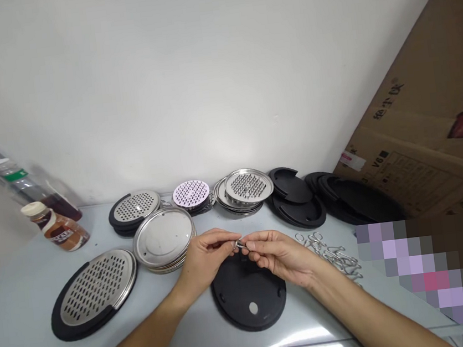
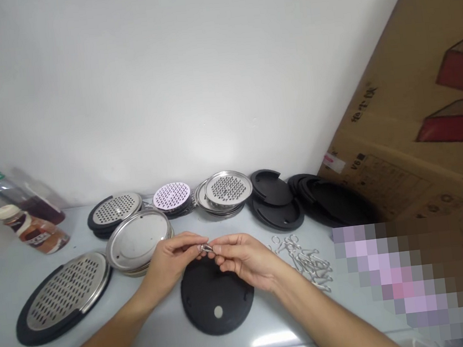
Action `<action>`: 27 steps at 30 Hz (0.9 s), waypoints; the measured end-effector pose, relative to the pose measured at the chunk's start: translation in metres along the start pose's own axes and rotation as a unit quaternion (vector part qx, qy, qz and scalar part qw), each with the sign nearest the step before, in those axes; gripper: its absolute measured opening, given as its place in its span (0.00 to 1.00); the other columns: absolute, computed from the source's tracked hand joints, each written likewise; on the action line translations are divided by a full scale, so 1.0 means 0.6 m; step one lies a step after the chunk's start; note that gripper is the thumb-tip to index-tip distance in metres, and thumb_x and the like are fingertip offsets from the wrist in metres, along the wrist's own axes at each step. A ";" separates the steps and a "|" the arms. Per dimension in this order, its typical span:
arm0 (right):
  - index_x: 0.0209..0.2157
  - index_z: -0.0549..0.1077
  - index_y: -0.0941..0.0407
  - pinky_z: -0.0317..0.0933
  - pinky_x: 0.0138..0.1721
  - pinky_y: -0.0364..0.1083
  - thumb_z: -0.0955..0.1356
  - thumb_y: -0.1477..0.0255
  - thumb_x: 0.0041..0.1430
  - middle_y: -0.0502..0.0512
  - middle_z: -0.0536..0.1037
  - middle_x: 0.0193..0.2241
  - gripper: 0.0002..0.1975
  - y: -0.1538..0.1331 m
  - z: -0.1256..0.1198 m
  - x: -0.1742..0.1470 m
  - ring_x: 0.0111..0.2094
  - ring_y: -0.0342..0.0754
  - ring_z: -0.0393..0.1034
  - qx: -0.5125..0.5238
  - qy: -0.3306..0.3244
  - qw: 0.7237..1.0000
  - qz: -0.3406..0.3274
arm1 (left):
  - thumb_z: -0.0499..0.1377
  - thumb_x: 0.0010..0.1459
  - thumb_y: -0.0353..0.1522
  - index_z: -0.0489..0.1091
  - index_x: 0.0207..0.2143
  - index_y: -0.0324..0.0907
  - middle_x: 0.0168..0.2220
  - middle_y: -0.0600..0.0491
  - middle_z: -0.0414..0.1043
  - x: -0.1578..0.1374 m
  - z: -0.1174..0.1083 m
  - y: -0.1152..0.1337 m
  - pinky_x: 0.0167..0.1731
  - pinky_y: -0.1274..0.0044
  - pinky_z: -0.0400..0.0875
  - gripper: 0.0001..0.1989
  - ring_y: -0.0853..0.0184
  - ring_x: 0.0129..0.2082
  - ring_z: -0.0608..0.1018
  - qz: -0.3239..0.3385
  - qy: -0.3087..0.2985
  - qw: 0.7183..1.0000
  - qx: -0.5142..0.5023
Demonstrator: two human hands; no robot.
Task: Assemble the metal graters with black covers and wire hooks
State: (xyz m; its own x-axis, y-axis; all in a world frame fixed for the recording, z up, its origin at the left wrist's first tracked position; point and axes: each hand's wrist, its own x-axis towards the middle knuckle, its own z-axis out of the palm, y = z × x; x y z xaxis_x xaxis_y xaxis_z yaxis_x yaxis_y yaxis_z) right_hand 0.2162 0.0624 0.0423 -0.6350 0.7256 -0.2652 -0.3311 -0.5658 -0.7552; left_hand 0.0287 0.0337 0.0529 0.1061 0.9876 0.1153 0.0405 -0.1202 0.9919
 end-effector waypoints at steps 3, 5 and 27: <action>0.32 0.79 0.62 0.69 0.26 0.36 0.78 0.71 0.45 0.53 0.79 0.25 0.12 0.007 0.006 -0.001 0.23 0.38 0.72 -0.043 0.028 0.997 -0.058 | 0.64 0.53 0.30 0.81 0.33 0.41 0.34 0.51 0.77 0.000 0.001 0.000 0.35 0.78 0.73 0.06 0.67 0.33 0.78 -0.023 -0.031 0.998 -0.042; 0.32 0.79 0.61 0.70 0.27 0.40 0.78 0.69 0.45 0.53 0.79 0.24 0.13 0.012 0.010 -0.002 0.24 0.41 0.74 -0.080 0.041 0.991 -0.096 | 0.65 0.52 0.30 0.80 0.33 0.40 0.32 0.51 0.78 0.000 0.002 -0.002 0.35 0.78 0.72 0.06 0.68 0.32 0.77 -0.044 -0.032 0.995 -0.079; 0.44 0.71 0.54 0.70 0.38 0.46 0.64 0.80 0.62 0.58 0.78 0.36 0.11 0.049 0.015 -0.016 0.36 0.48 0.74 -0.614 0.109 0.624 -0.471 | 0.61 0.55 0.30 0.74 0.37 0.39 0.28 0.56 0.71 -0.004 0.009 -0.010 0.34 0.80 0.64 0.07 0.72 0.29 0.70 -0.100 -0.050 0.988 -0.107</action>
State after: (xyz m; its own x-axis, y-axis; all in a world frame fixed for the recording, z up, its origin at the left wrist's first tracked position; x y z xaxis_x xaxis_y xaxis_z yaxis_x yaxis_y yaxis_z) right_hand 0.2060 0.0354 0.0280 -0.4072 0.6217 0.6691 0.3840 0.7812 -0.4922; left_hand 0.0333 0.0316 0.0464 0.2158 0.9732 -0.0791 -0.1387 0.1108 0.9841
